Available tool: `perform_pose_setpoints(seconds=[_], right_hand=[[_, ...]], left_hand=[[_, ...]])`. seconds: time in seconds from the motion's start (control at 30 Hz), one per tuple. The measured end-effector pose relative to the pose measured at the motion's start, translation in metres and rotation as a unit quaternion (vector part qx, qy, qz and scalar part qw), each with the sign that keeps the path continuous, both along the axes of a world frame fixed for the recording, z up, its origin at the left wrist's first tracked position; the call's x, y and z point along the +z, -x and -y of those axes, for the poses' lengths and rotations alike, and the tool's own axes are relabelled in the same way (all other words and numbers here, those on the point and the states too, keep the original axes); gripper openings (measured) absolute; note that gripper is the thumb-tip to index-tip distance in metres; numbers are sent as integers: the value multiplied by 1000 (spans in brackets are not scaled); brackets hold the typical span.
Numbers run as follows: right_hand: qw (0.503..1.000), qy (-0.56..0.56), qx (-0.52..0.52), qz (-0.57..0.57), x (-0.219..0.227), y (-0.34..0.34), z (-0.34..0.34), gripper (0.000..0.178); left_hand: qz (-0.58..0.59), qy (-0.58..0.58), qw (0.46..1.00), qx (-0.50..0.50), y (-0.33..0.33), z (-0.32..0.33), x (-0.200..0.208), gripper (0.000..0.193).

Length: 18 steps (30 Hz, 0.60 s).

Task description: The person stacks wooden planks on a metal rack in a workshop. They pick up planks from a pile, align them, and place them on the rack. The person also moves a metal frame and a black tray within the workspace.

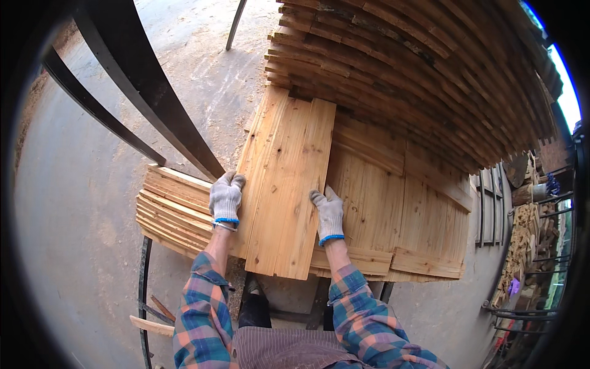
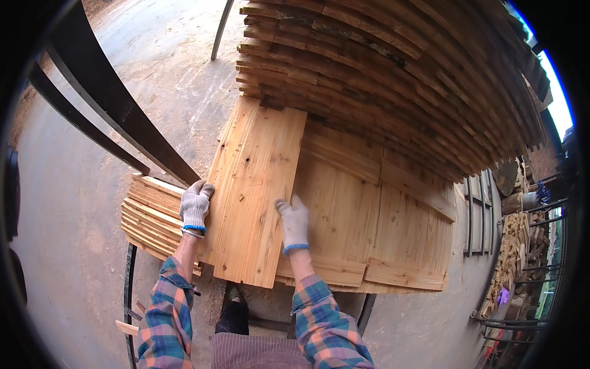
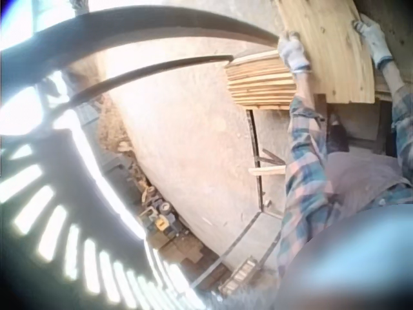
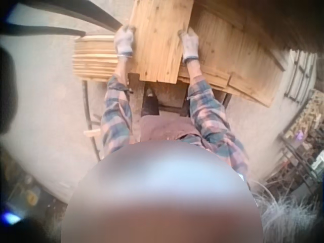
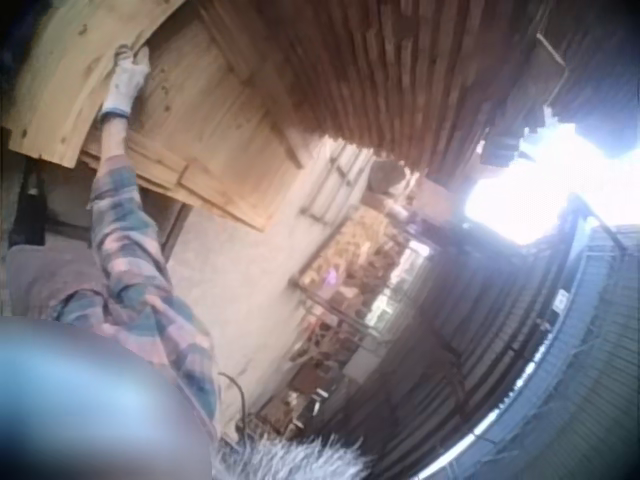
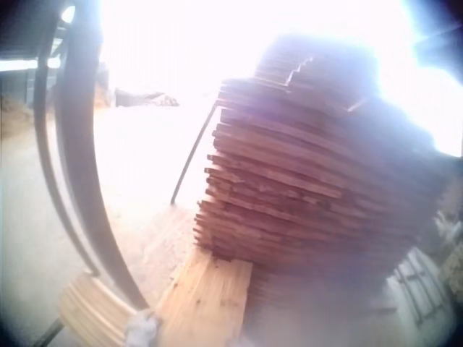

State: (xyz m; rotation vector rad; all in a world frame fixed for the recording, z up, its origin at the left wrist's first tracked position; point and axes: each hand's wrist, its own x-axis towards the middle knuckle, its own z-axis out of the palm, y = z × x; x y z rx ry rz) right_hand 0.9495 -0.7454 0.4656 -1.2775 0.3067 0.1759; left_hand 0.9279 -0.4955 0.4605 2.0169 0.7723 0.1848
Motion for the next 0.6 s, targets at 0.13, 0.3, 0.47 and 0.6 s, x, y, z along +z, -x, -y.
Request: perform_pose_setpoints(seconds=[0.13, 0.3, 0.47, 0.6], right_hand=[[997, 60, 42, 18, -4, -17, -6, 29], [741, 631, 224, -39, 56, 3, -61, 97], [769, 620, 159, 7, 70, 4, -35, 117], [766, 619, 137, 106, 31, 10, 53, 94]], left_hand=[[-2, 54, 998, -23, -16, -17, 2, 36], [-56, -290, 955, 4, -6, -7, -10, 33], [-78, -303, 950, 2, -9, 19, -6, 33], [-114, -225, 967, 17, -8, 9, -1, 33]])
